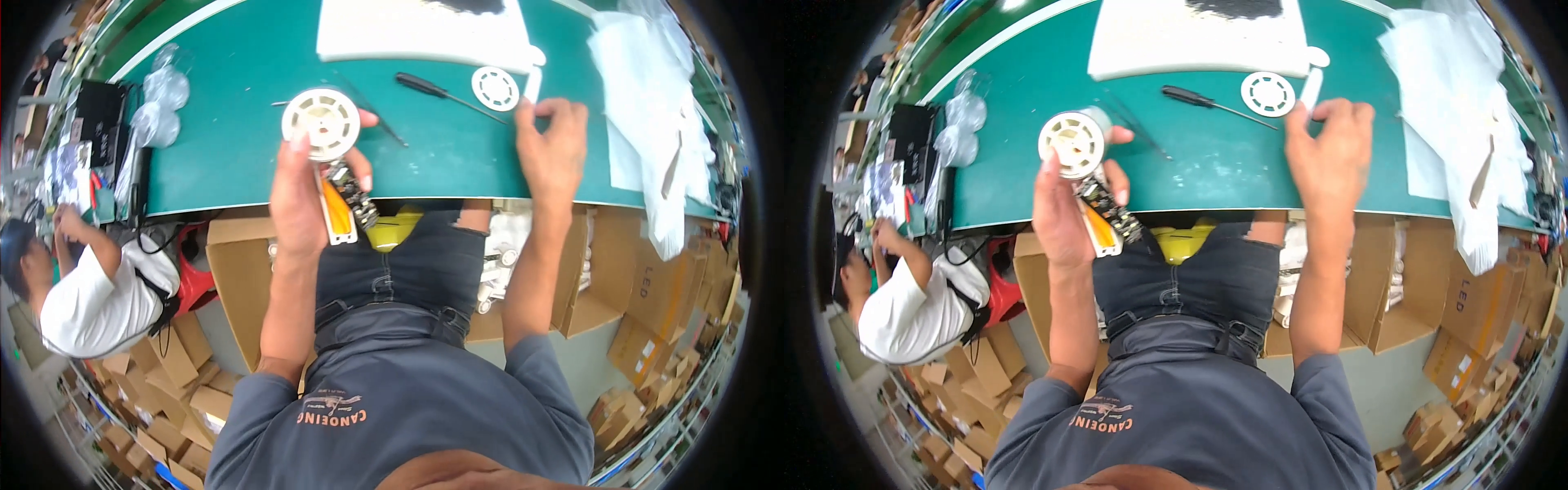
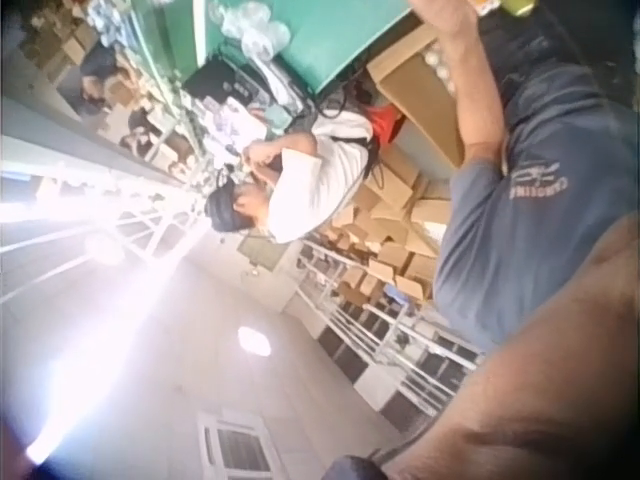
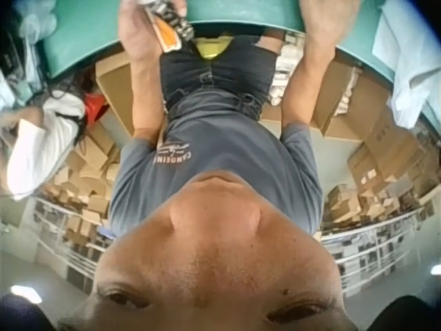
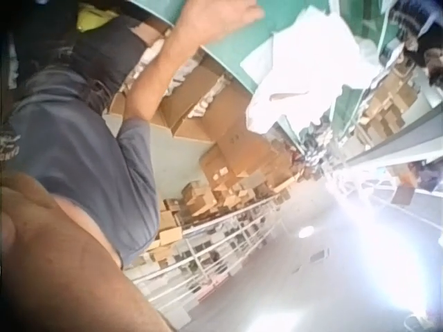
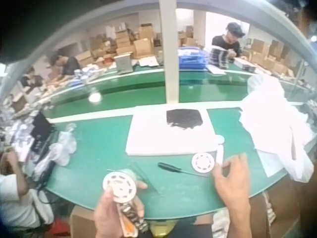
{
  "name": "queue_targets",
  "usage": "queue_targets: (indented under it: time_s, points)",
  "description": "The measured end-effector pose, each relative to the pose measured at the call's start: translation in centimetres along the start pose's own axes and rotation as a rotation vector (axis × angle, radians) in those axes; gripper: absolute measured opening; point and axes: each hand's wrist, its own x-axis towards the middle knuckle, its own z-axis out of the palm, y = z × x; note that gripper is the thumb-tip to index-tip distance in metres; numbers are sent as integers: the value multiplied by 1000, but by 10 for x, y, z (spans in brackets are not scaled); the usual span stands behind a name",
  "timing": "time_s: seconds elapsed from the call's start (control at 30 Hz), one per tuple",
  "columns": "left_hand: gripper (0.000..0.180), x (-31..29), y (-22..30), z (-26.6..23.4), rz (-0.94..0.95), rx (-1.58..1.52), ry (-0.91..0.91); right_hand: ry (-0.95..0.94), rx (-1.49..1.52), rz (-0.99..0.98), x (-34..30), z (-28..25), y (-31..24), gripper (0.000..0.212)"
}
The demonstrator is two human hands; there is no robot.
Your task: The person assembles an electronic component by inserting a circuit board into a plastic housing, then applying adhesive with an adhesive applicator.
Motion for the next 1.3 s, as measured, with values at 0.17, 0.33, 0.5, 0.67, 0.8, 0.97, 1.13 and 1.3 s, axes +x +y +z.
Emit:
queue_targets:
  time_s: [0.17,0.33,0.5,0.67,0.8,0.97,1.13,1.3]
  points:
    - [47,-6,-1,-6,48,8,26,15,32,-58,-2,2,0,22]
    - [44,-5,-1,-9,58,42,21,-140,244,234,-1,-16,-7,21]
    - [44,-4,-2,-12,48,72,37,44,52,-66,-8,0,7,20]
    - [51,-5,-7,-10,64,145,80,26,184,139,-2,-33,-1,12]
    - [60,-1,-8,2,72,142,80,251,452,-12,-1,-46,0,12]
    - [60,-3,-5,-4,68,175,100,-33,435,124,1,-36,-2,16]
    - [59,-2,-6,-1,31,187,80,-19,1028,-29,-30,-54,-56,22]
    - [47,-3,-4,-3,20,149,55,-280,1023,-393,-47,-42,-94,26]
